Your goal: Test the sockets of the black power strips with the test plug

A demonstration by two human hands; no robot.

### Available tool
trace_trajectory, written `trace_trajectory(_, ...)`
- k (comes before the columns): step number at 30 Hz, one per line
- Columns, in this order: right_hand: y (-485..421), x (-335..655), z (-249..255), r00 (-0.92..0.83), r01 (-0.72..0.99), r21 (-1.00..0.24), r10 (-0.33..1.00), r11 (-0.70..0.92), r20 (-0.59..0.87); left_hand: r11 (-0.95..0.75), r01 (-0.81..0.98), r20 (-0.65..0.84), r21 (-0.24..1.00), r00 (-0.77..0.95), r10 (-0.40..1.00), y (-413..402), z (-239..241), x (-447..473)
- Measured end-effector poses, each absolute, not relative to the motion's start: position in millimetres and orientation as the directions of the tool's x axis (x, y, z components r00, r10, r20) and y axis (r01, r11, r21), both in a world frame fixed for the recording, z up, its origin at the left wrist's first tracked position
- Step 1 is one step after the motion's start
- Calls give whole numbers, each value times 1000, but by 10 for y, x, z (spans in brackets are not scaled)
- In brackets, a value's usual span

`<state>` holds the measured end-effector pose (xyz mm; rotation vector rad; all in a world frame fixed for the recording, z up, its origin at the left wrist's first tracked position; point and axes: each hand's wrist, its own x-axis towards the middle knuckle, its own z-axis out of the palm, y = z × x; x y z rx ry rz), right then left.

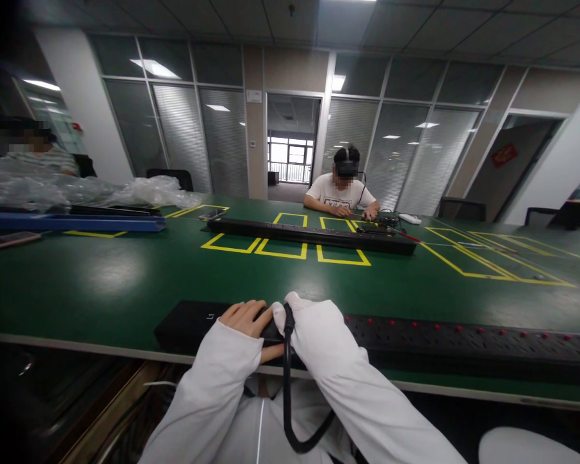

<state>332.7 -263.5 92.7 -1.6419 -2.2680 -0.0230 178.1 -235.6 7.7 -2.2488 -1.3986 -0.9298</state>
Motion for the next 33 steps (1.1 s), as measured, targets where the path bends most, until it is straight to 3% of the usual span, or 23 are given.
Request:
trace_trajectory(21, -2604, 3279, 955, -280, 937, -106, 897, 333, 341, -458, 887, 657, 58, 311, 686, -2354, 75, 1767)
trace_trajectory(33, -2693, 3277, 881, -239, 935, -170, 908, 311, 345, -455, 890, 673, 35, 316, 669, -2350, 67, 1753)
